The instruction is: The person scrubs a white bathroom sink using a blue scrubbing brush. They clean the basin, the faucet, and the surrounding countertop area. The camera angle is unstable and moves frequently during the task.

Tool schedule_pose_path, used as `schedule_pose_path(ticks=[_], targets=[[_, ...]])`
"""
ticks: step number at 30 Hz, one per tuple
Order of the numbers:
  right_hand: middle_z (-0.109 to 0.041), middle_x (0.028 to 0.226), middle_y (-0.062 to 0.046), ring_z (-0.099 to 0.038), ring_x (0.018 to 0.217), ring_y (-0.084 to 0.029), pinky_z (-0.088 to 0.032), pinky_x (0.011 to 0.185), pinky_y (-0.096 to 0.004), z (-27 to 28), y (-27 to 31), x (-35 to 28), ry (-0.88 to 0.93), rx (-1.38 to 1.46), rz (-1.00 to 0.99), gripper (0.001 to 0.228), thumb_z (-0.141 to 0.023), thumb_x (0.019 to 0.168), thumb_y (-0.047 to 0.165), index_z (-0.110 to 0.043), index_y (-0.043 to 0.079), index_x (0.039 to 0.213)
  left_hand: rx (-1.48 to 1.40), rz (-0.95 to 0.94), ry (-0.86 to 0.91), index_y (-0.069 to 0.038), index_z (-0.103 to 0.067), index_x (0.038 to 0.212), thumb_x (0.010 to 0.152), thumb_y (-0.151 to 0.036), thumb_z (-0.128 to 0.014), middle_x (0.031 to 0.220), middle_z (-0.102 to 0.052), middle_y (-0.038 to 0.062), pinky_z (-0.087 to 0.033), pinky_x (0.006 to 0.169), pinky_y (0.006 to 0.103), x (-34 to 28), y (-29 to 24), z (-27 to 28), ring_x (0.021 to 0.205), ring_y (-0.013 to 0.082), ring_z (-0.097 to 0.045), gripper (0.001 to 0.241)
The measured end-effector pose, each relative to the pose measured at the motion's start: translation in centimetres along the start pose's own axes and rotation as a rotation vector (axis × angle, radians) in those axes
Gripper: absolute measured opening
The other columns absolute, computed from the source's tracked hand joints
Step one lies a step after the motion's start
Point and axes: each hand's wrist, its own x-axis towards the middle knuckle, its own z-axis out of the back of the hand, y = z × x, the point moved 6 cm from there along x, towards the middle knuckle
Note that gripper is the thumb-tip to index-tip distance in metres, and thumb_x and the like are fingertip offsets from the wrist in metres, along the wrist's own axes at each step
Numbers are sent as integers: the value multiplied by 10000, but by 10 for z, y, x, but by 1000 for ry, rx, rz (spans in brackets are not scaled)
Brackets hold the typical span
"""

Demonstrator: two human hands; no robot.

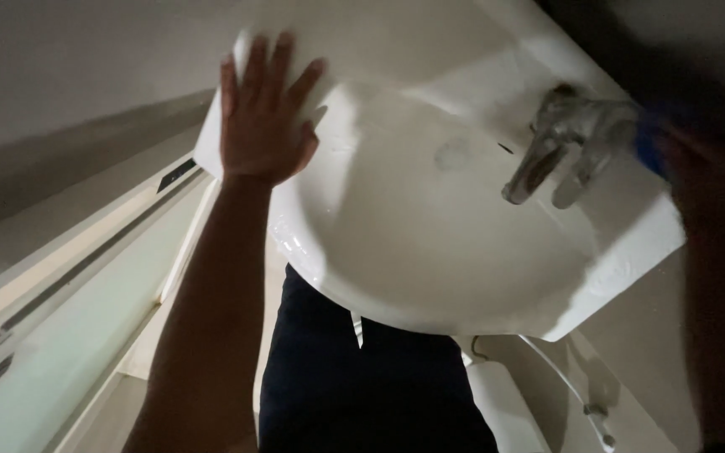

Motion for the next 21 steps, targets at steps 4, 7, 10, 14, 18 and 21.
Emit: schedule_pose_path(ticks=[4,7,10,14,18,21], targets=[[-742,1263,-317,-695,1040,-410,-577,953,-498,-80,195,106,-68,-260,375,109,-756,1201,-202,-755,-205,1310,42,-1,-36,-226,-467,1708,1021,-178,-731,1741,-109,78,-136,1259,647,-7,-6,-5,1583,322,-87,737],[-794,1140,-58,-674,849,-170,-605,779,-292,-58,173,70,-188,-1035,409,151,-753,1192,99,-875,122,1279,31,-16,-130,-232,-523,1663,1103,-285,-845,1732,-174,58,-157,1261,656,4,-16,-4,1581,309,-128,648],[-700,1227,-292,-653,996,-383,-563,920,-500,-21,151,-1,-90,-109,216,209,-789,1054,-66,-743,-121,1250,30,-23,-92,-130,-508,1663,964,-95,-808,1720,-198,170,-107,1254,649,-2,-17,-2,1574,407,-167,761],[-556,1514,-284,-573,1354,-560,-515,1145,-679,24,96,-99,-259,-659,153,432,-828,992,-206,-699,-75,1383,100,-35,-147,-148,-507,1654,959,-152,-785,1706,-243,180,-173,1245,662,-2,-16,-3,1560,424,-231,749],[-519,1458,-319,-495,1240,-512,-339,967,-612,-23,84,-63,-326,-906,26,416,-672,1128,205,-584,-52,1443,258,-41,-166,-287,-385,1766,1087,-204,-804,1757,-15,32,-226,1297,650,2,-8,-20,1614,239,-18,802],[-666,1293,-215,-567,1175,-373,-347,975,-505,-96,176,28,-438,-938,152,755,-257,1157,584,-675,-19,1337,330,-37,-195,-182,-638,1549,925,-120,-669,1790,-125,80,-327,1207,685,7,-23,-16,1620,332,-163,627]])
